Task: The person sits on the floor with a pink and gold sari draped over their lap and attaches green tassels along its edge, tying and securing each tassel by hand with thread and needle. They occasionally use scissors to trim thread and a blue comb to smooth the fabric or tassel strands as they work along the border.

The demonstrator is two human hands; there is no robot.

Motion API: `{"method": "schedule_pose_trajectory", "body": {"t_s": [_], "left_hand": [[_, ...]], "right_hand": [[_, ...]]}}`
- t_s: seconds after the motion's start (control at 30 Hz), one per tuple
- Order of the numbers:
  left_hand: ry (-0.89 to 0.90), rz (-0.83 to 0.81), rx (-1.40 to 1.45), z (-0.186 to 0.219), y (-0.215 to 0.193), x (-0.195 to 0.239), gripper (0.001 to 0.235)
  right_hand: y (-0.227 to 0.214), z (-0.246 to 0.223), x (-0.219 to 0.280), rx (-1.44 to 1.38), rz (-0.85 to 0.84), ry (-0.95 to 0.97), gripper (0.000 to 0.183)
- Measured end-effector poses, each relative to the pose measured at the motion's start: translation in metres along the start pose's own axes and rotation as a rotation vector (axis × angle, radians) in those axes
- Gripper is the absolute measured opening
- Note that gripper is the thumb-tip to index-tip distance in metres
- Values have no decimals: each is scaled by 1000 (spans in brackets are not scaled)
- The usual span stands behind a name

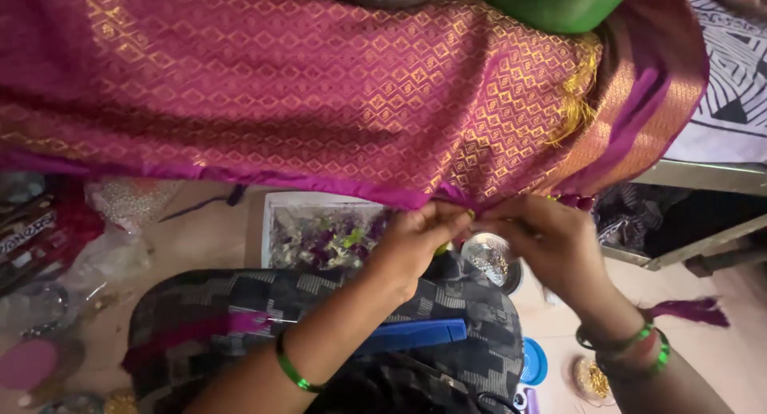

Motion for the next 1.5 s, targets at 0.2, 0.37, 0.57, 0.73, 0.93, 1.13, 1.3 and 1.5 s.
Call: {"method": "schedule_pose_trajectory", "body": {"t_s": [0.2, 0.37, 0.57, 0.73, 0.93, 1.13, 1.3, 1.5], "left_hand": [[218, 53, -231, 29, 2, 11, 11], [371, 103, -679, 70, 21, 26, 11], [613, 278, -1257, 117, 45, 49, 8], [826, 312, -1598, 83, 53, 42, 9], [103, -38, 140, -25, -2, -7, 22], [141, 98, 121, -12, -9, 1, 17], [249, 175, -626, 48, 6, 15, 8], [828, 359, -1710, 126, 67, 64, 13]], "right_hand": [[5, -30, 15, 502, -128, -491, 25], [5, -117, -14, 683, -78, -687, 23], [34, -127, -50, 963, -205, -654, 16], [20, -125, -32, 856, -200, -601, 19], [1, -45, -15, 442, -121, -197, 29], [-9, -68, -7, 753, -99, -551, 29], [16, -137, -29, 861, -202, -795, 33], [34, -124, -48, 1076, -210, -616, 20]]}}
Point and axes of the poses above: each hand's wrist, its own x-axis away from the middle knuckle, its own y-axis out of the palm, z = x × y, the point moved 7 cm from there along -x, towards the middle knuckle, and after that the axes turned 11 degrees about -z, right-handed, at the moved point
